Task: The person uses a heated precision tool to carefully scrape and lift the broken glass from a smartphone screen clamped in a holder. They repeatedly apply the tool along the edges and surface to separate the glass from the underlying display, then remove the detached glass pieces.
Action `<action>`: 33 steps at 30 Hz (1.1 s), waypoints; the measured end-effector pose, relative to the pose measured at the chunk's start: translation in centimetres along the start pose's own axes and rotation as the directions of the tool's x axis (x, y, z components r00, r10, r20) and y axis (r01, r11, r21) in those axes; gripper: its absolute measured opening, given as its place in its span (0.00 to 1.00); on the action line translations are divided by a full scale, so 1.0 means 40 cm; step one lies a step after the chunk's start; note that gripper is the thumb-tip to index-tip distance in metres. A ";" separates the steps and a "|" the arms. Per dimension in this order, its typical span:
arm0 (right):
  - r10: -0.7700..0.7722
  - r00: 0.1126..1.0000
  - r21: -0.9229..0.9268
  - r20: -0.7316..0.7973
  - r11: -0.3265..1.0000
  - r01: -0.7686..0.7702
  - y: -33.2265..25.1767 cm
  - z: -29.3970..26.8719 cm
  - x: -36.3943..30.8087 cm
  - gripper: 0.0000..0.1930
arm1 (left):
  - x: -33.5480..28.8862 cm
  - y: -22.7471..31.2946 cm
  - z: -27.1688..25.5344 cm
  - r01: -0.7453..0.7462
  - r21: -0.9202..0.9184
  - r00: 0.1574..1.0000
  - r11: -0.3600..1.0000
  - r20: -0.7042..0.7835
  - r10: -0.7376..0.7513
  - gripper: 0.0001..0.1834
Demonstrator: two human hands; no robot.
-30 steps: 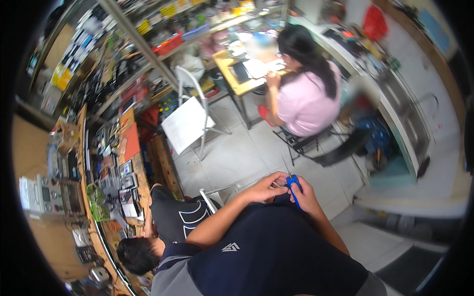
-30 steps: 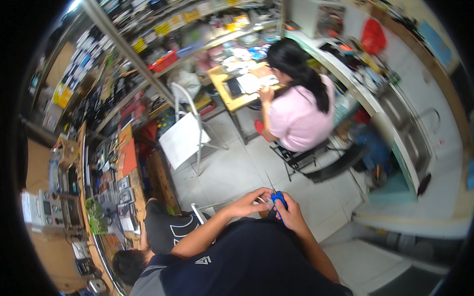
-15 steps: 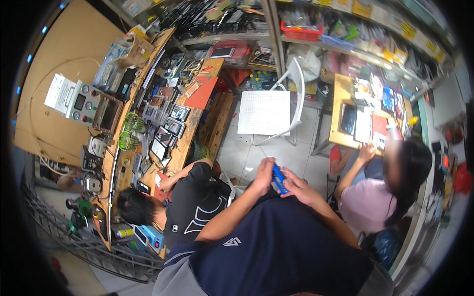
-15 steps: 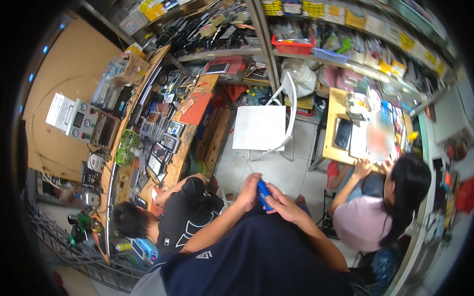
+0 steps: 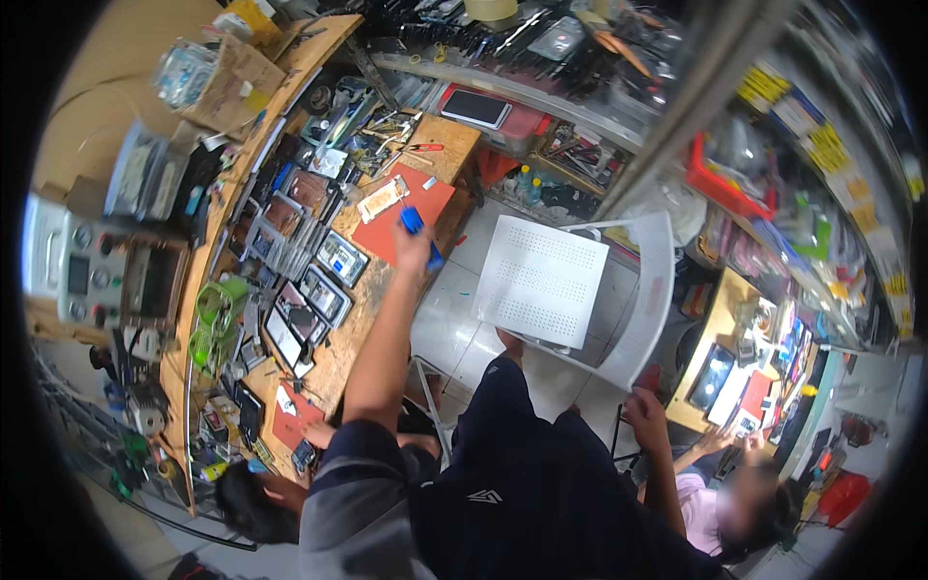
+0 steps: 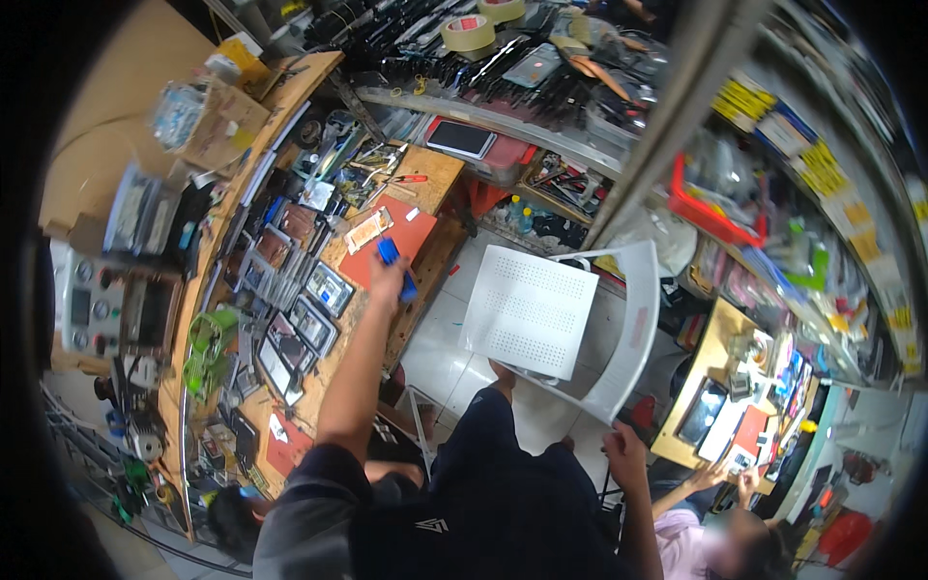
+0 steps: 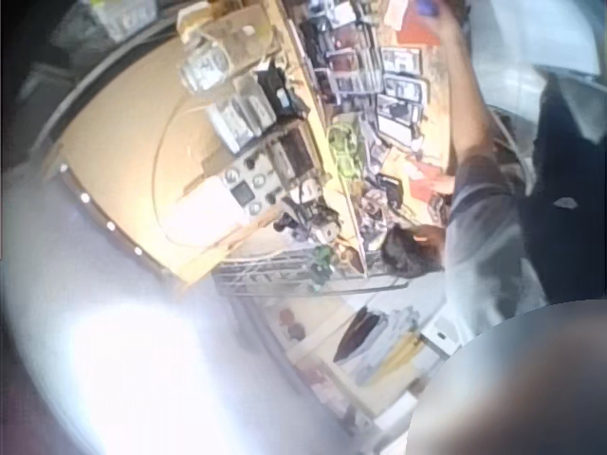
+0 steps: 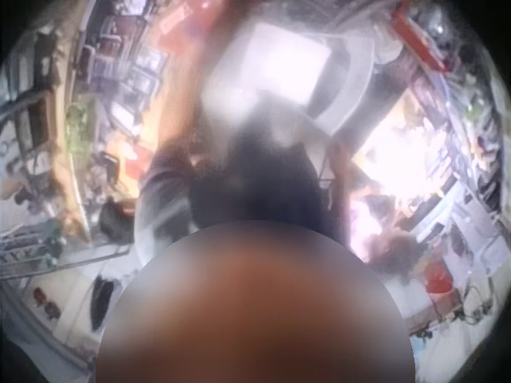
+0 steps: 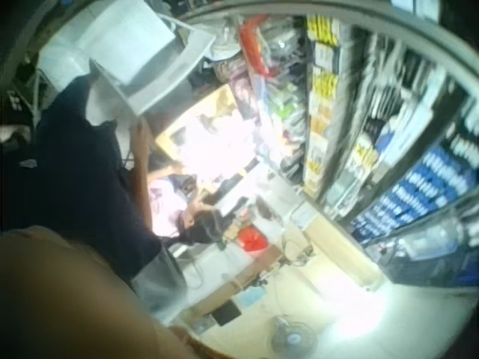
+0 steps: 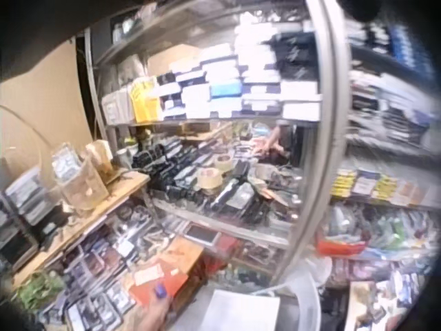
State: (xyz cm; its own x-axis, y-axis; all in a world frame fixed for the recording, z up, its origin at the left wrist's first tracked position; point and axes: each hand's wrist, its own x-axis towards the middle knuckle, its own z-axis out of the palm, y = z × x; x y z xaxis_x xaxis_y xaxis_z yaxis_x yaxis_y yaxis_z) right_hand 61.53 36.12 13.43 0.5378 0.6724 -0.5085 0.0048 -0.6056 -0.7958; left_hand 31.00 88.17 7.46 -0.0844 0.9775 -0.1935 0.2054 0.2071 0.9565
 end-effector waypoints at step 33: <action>-0.260 0.818 -0.284 -0.513 0.951 0.124 -0.209 -0.243 0.605 0.15 | -0.255 -0.212 0.102 -0.758 0.273 0.540 0.592 0.772 0.335 0.18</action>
State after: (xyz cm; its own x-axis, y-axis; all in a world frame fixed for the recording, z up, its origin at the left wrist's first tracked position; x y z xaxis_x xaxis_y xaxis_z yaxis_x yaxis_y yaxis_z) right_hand 82.69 53.33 10.96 0.8713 0.4891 -0.0406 0.3104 -0.6132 -0.7264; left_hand 34.08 76.61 0.42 0.7763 0.6286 0.0474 0.4517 -0.6071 0.6538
